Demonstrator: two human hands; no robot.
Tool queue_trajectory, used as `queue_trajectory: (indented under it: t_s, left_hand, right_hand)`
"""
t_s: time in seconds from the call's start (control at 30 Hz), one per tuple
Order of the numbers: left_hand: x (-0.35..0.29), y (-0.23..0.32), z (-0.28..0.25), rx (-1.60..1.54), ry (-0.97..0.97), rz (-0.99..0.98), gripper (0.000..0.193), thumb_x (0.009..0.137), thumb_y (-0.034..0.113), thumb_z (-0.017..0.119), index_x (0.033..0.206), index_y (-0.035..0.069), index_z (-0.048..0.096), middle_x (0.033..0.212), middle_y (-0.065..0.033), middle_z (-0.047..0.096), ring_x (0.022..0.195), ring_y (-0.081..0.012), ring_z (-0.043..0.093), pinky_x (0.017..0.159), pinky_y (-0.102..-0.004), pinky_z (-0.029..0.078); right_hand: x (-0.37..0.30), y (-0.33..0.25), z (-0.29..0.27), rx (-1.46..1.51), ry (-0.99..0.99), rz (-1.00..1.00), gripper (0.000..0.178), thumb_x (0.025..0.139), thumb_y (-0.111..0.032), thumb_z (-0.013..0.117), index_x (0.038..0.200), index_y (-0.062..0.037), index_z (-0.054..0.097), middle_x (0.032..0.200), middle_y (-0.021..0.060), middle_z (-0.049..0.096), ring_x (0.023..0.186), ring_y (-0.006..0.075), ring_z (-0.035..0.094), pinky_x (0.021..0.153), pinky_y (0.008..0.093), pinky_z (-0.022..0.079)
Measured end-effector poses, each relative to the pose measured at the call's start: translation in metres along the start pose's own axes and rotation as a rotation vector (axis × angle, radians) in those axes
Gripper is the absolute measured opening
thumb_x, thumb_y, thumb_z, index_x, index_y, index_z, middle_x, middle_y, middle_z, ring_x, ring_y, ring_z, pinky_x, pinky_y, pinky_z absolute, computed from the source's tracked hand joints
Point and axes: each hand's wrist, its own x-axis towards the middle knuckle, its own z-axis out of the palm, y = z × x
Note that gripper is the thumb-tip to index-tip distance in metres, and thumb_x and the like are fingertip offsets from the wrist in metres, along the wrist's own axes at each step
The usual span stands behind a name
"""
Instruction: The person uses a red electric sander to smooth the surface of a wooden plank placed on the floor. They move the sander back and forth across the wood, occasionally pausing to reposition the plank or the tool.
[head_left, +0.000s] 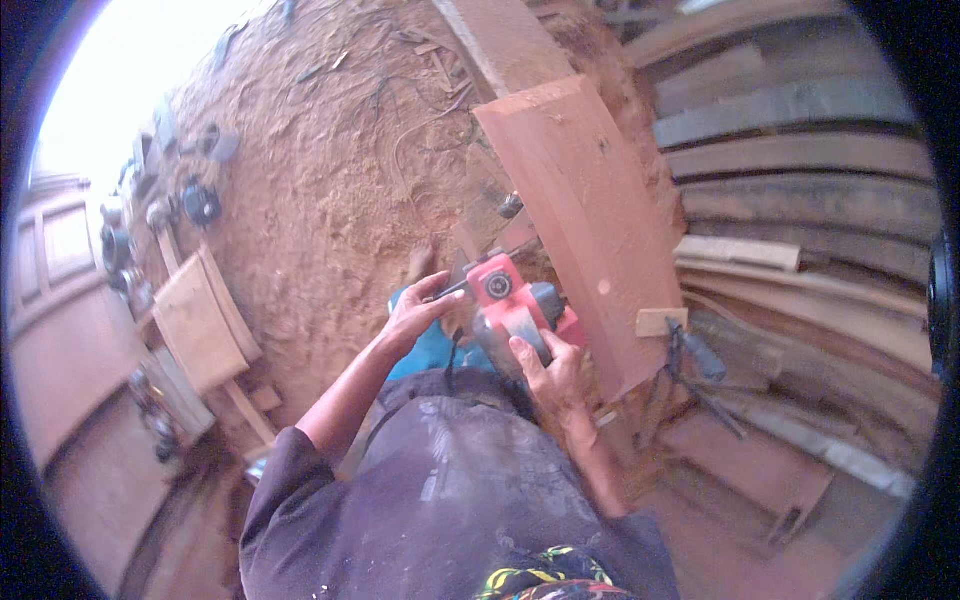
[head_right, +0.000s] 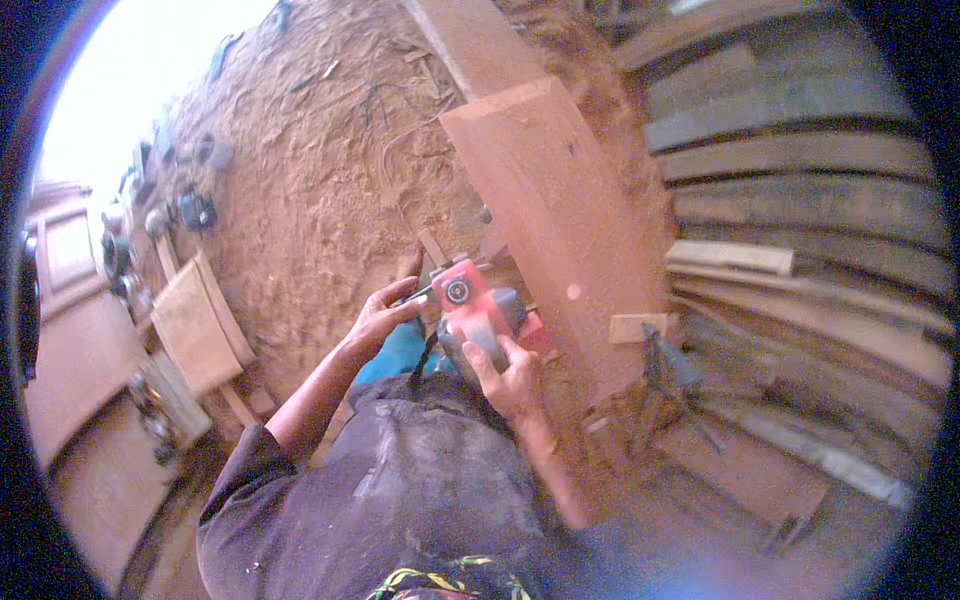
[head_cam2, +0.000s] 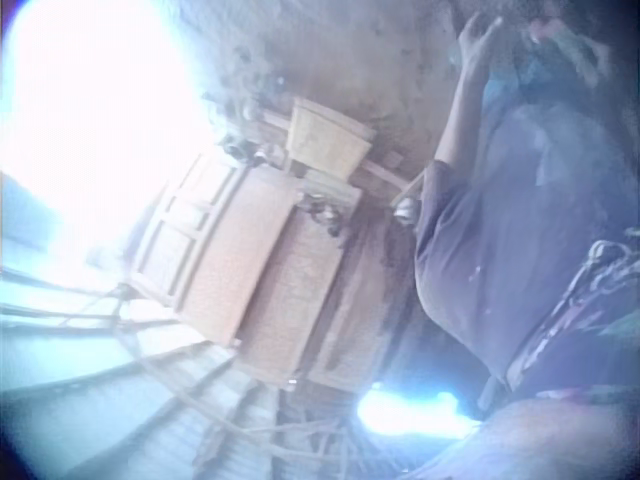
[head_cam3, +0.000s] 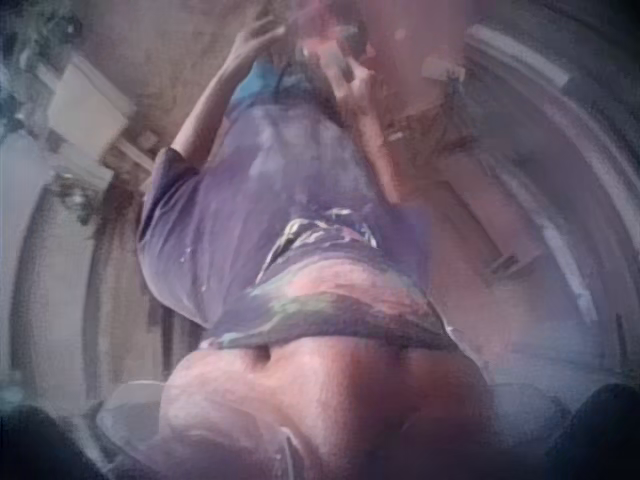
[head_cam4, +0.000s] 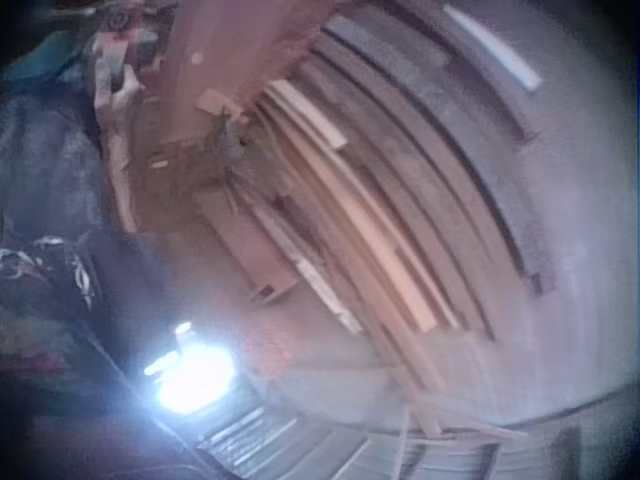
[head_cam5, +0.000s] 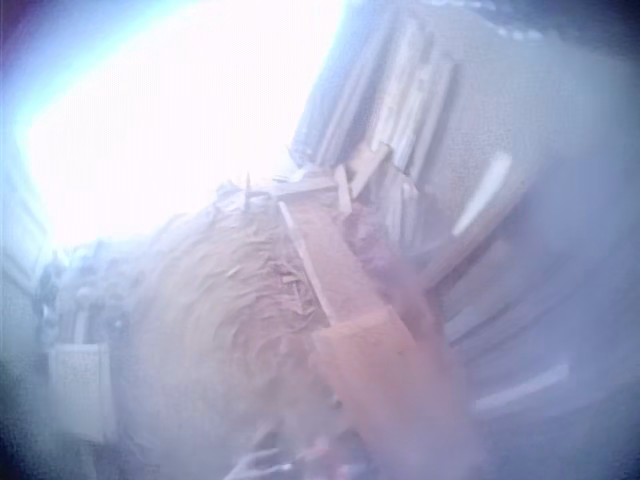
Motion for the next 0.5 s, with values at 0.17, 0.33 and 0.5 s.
queue_trajectory:
  t_s: [0.17,0.33,0.5]
  left_hand:
    - [-0.005,-0.064,-0.008,-0.097,-0.001,-0.016,0.088,0.098,0.049,0.083,0.159,-0.005,0.052,0.152,-0.0183,0.065,0.14,-0.0265,0.061,0.119,-0.0399,0.047]
    - [0.044,-0.054,-0.082,-0.076,0.141,0.167,0.075,0.099,0.043,0.084,0.151,-0.005,0.06,0.141,-0.0192,0.072,0.13,-0.0263,0.068,0.114,-0.0412,0.051]
    - [0.098,0.017,-0.2,0.051,0.339,0.182,0.073,0.099,0.04,0.084,0.152,-0.003,0.059,0.141,-0.0208,0.071,0.128,-0.0259,0.069,0.108,-0.0393,0.055]
  right_hand:
    - [-0.003,0.008,-0.005,-0.022,-0.122,0.1,0.043,0.104,-0.041,0.075,0.109,0.0012,0.08,0.09,0.0073,0.08,0.085,0.0192,0.074,0.078,0.037,0.058]
    - [0.005,0.047,0.021,0.066,-0.052,0.227,0.042,0.103,-0.043,0.077,0.103,-0.0018,0.081,0.076,-0.0013,0.069,0.067,0.0104,0.064,0.062,0.0308,0.051]
    - [0.009,0.045,0.051,0.276,0.088,0.331,0.044,0.109,-0.045,0.07,0.103,-0.0019,0.076,0.065,-0.0044,0.058,0.051,0.0046,0.05,0.046,0.0255,0.039]
